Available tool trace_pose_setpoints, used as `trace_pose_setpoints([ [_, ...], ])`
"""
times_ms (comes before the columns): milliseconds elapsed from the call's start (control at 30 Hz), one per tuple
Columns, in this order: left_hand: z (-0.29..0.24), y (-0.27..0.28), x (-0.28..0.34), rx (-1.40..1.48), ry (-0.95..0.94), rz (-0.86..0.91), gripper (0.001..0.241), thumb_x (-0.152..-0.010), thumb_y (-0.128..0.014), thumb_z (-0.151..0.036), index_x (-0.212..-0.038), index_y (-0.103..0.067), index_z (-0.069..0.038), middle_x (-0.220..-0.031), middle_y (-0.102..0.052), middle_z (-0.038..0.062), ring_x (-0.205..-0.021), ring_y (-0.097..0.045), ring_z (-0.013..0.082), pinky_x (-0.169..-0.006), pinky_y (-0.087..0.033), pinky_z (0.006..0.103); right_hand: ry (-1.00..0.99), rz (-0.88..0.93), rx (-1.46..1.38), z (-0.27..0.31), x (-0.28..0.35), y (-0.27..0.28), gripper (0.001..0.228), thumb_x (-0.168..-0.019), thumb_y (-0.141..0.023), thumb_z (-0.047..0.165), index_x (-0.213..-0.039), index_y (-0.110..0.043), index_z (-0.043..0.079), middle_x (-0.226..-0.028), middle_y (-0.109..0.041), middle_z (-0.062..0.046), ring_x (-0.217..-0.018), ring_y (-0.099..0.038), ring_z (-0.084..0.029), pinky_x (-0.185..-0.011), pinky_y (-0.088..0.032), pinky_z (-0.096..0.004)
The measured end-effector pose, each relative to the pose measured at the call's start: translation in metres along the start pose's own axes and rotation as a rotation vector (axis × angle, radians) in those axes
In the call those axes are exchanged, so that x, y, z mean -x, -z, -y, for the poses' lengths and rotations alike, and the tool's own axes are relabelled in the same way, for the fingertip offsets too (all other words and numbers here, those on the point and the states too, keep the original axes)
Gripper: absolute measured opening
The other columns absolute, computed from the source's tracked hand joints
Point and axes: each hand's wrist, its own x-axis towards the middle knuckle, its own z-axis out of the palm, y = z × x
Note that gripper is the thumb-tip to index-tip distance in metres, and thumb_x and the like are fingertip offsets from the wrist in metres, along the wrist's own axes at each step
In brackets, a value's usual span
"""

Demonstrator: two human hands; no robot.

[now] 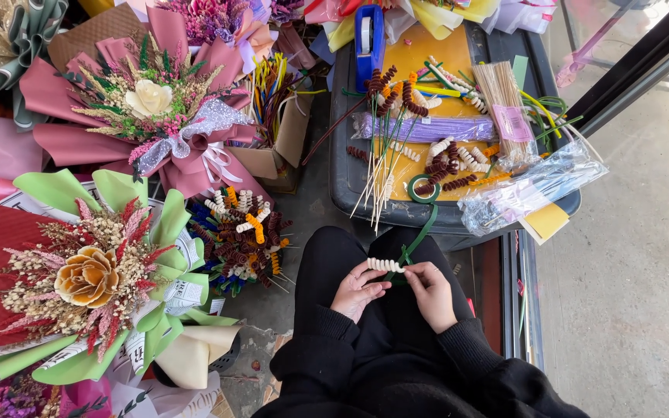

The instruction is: Assembling a decorative spiral element for a floral bouquet by threading foam rings onto a stick.

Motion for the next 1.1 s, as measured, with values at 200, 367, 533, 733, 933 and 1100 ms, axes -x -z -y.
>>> trace_pose_setpoints([
  [200, -0.006, -0.003, 0.0, -0.034, 0.036, -0.043, 0.057, -0.091, -0.077, -0.004, -0.144, -0.055, -0.002, -0.126, -0.069, 0.022, -0.101, -0.076, 0.0271, -0.086, -0.065, 0.0317, -0.336, -0.328, -0.447, -0.008, -0.071, 0.004, 0.016, -0.101, -0.066, 0.008, -0.109, -0.068, -0.006, -0.089, -0.066, -0.01, -0.063, -0.057, -0.008, -0.05, -0.046, -0.015],
  [367, -0.009, -0.004, 0.002, -0.051, 0.05, -0.039, 0.052, -0.092, -0.073, -0.004, -0.141, -0.056, 0.0, -0.121, -0.07, 0.021, -0.1, -0.074, 0.0278, -0.084, -0.063, 0.033, -0.509, -0.192, -0.39, -0.024, -0.137, 0.004, 0.016, -0.1, -0.07, 0.018, -0.107, -0.07, 0.003, -0.088, -0.07, -0.008, -0.062, -0.061, -0.012, -0.048, -0.047, -0.023],
  [533, -0.02, -0.013, 0.007, -0.064, 0.073, -0.06, 0.045, -0.094, -0.068, -0.002, -0.138, -0.058, 0.0, -0.119, -0.071, 0.018, -0.099, -0.072, 0.0259, -0.083, -0.061, 0.0314, -0.53, -0.116, -0.206, -0.018, -0.155, 0.001, 0.016, -0.099, -0.067, 0.018, -0.112, -0.068, 0.009, -0.084, -0.068, -0.001, -0.065, -0.063, -0.011, -0.052, -0.045, -0.027],
  [733, -0.019, -0.012, 0.003, -0.051, 0.087, -0.038, 0.046, -0.094, -0.069, -0.006, -0.138, -0.057, -0.001, -0.119, -0.071, 0.017, -0.099, -0.072, 0.0251, -0.083, -0.06, 0.0313, -0.413, -0.122, -0.063, -0.017, -0.157, 0.006, 0.044, -0.096, -0.066, 0.016, -0.136, -0.055, 0.002, -0.133, -0.062, -0.013, -0.09, -0.068, -0.019, -0.07, -0.06, -0.033],
  [933, -0.017, -0.008, 0.004, -0.067, 0.078, -0.034, 0.046, -0.093, -0.07, -0.007, -0.137, -0.058, -0.002, -0.119, -0.071, 0.017, -0.1, -0.072, 0.0247, -0.083, -0.06, 0.0314, -0.01, -0.119, 0.296, -0.022, -0.179, -0.016, 0.018, -0.089, -0.064, 0.012, -0.105, -0.074, 0.012, -0.12, -0.063, -0.006, -0.087, -0.059, -0.02, -0.077, -0.051, -0.038],
  [1100, -0.014, -0.007, 0.005, -0.032, 0.081, -0.044, 0.041, -0.094, -0.069, -0.005, -0.135, -0.061, -0.003, -0.114, -0.073, 0.015, -0.097, -0.073, 0.0232, -0.082, -0.059, 0.0299, 0.129, 0.335, 0.884, -0.029, -0.211, -0.051, 0.07, -0.079, -0.079, 0.041, -0.143, -0.056, 0.021, -0.148, -0.051, -0.01, -0.128, -0.046, -0.044, -0.099, -0.044, -0.057],
])
